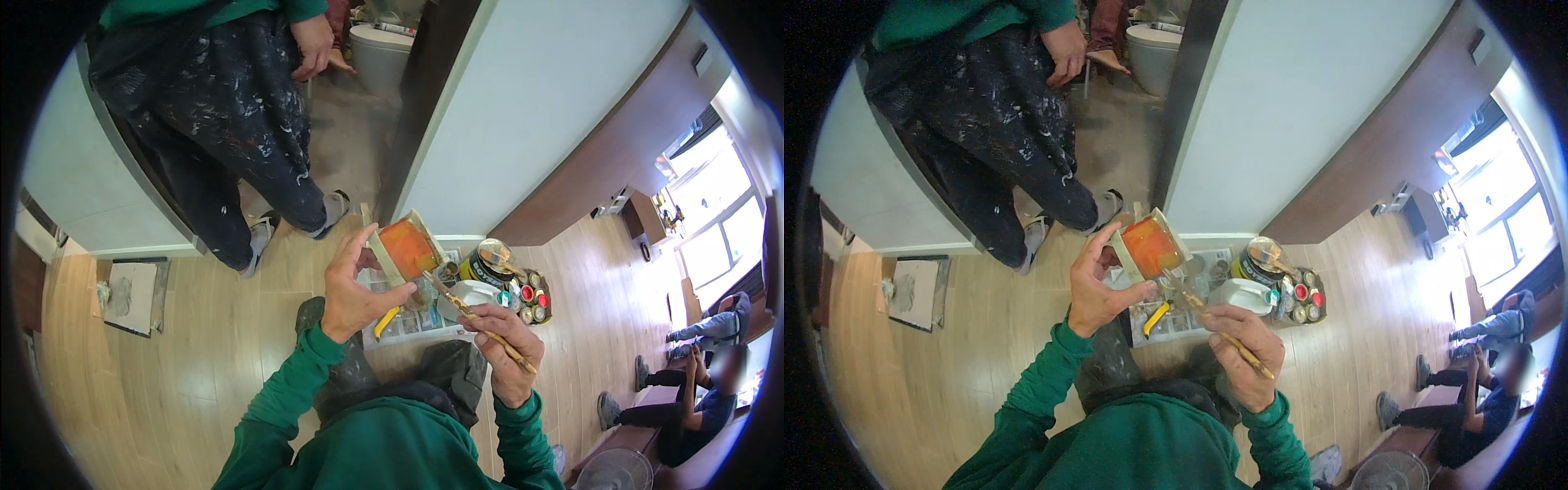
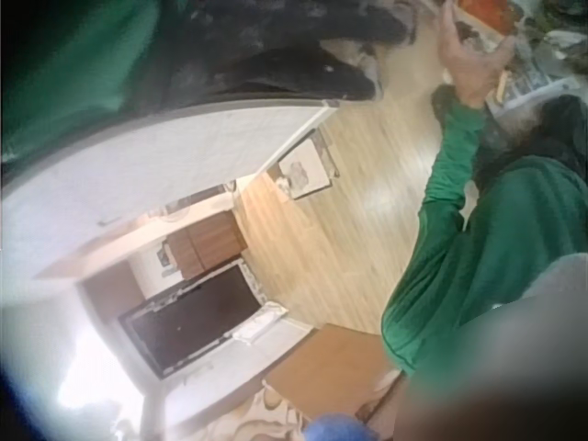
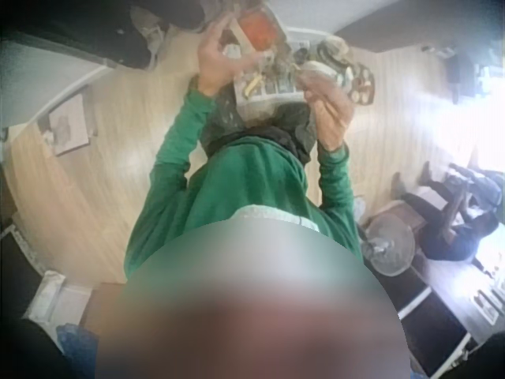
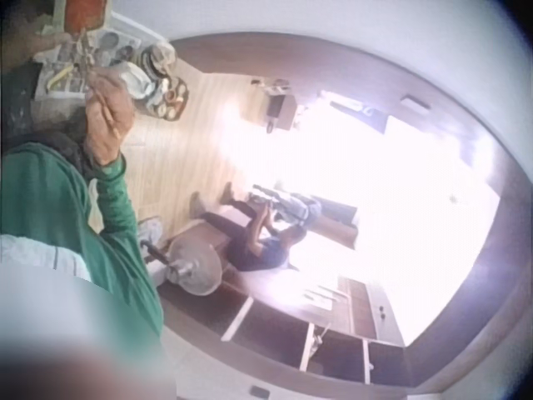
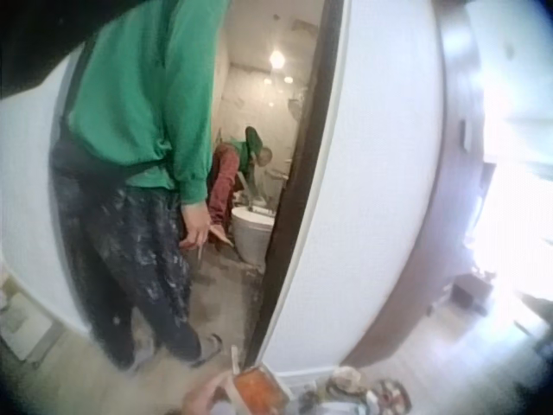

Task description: The person kneels on the floor and uses a brush to mix yellow and red paint in a small container. They repeatedly dip the brush into the paint and stir the mixture to create an orange color.

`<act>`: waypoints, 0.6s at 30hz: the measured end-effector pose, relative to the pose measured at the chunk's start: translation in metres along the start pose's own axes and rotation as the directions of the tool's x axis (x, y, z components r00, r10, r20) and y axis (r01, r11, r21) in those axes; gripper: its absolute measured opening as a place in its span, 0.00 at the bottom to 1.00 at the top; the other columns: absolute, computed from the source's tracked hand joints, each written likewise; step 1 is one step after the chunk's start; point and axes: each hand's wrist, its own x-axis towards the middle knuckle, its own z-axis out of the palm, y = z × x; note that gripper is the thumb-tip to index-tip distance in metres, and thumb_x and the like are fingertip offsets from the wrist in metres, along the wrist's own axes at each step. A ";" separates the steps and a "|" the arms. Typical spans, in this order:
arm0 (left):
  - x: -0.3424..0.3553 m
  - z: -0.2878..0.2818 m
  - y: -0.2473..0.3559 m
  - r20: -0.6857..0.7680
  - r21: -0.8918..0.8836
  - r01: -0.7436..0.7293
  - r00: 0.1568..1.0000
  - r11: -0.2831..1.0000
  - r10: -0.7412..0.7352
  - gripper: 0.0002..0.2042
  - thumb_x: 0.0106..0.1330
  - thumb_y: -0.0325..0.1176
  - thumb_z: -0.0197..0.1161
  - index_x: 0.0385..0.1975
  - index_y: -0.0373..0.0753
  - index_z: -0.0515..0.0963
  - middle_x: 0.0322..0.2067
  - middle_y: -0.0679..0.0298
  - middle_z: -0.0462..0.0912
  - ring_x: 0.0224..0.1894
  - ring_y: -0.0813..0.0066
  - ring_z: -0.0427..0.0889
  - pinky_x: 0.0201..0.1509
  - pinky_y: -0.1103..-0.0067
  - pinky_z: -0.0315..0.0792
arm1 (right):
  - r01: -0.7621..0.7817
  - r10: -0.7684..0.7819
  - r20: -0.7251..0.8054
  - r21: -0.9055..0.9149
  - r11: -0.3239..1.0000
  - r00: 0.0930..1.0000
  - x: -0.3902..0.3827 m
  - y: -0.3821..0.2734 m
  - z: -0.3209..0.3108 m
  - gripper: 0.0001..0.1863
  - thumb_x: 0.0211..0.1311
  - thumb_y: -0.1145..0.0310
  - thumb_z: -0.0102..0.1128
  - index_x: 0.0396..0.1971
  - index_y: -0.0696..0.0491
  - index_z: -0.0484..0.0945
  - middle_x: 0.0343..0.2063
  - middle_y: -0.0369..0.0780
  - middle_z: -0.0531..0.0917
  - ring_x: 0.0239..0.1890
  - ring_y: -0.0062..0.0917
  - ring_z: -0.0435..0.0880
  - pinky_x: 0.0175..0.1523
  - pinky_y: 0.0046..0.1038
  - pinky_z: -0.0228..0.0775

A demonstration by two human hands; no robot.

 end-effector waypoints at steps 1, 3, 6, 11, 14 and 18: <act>0.002 -0.004 0.000 -0.006 0.019 -0.004 1.000 1.000 0.004 0.44 0.44 0.31 0.83 0.64 0.28 0.70 0.52 0.56 0.78 0.45 0.72 0.83 0.48 0.76 0.80 | -0.005 0.005 0.001 0.003 1.000 1.000 -0.001 0.001 0.002 0.14 0.58 0.79 0.62 0.44 0.61 0.86 0.46 0.48 0.87 0.48 0.31 0.86 0.54 0.28 0.76; 0.003 -0.013 -0.001 -0.005 0.024 0.006 1.000 1.000 -0.006 0.44 0.44 0.31 0.83 0.64 0.28 0.70 0.53 0.56 0.78 0.45 0.72 0.83 0.48 0.76 0.80 | -0.022 0.023 -0.018 0.052 0.998 1.000 -0.003 0.002 0.005 0.13 0.59 0.78 0.62 0.44 0.61 0.86 0.46 0.48 0.87 0.47 0.30 0.85 0.53 0.29 0.76; 0.006 -0.025 -0.002 0.047 0.060 0.004 0.999 0.998 -0.007 0.46 0.45 0.26 0.82 0.68 0.27 0.65 0.58 0.57 0.74 0.50 0.72 0.82 0.54 0.76 0.78 | -0.067 0.068 -0.004 0.074 0.995 0.998 -0.007 -0.003 0.006 0.10 0.62 0.76 0.63 0.41 0.66 0.85 0.46 0.54 0.83 0.47 0.41 0.87 0.56 0.39 0.82; 0.011 -0.037 -0.003 -0.028 0.097 -0.051 0.998 0.994 0.054 0.44 0.43 0.33 0.84 0.64 0.28 0.70 0.53 0.55 0.79 0.44 0.71 0.84 0.48 0.76 0.80 | -0.003 0.003 -0.023 0.020 1.000 1.000 0.000 -0.018 0.012 0.11 0.60 0.77 0.62 0.42 0.64 0.85 0.46 0.51 0.85 0.47 0.36 0.86 0.55 0.34 0.79; 0.013 -0.042 -0.001 0.000 0.091 -0.033 0.999 0.995 0.033 0.44 0.43 0.34 0.83 0.64 0.28 0.70 0.52 0.55 0.79 0.44 0.70 0.84 0.48 0.76 0.80 | 0.047 -0.048 -0.024 -0.007 0.999 0.999 0.010 -0.020 0.027 0.11 0.59 0.78 0.62 0.41 0.62 0.85 0.46 0.49 0.86 0.47 0.33 0.86 0.53 0.31 0.77; 0.020 -0.052 -0.003 0.059 0.071 -0.036 0.998 0.997 0.032 0.45 0.44 0.28 0.83 0.67 0.28 0.67 0.55 0.57 0.76 0.49 0.72 0.83 0.52 0.76 0.80 | 0.128 -0.122 0.060 -0.115 0.985 0.991 0.019 -0.015 0.052 0.10 0.58 0.80 0.63 0.40 0.58 0.86 0.46 0.48 0.87 0.46 0.31 0.87 0.50 0.29 0.78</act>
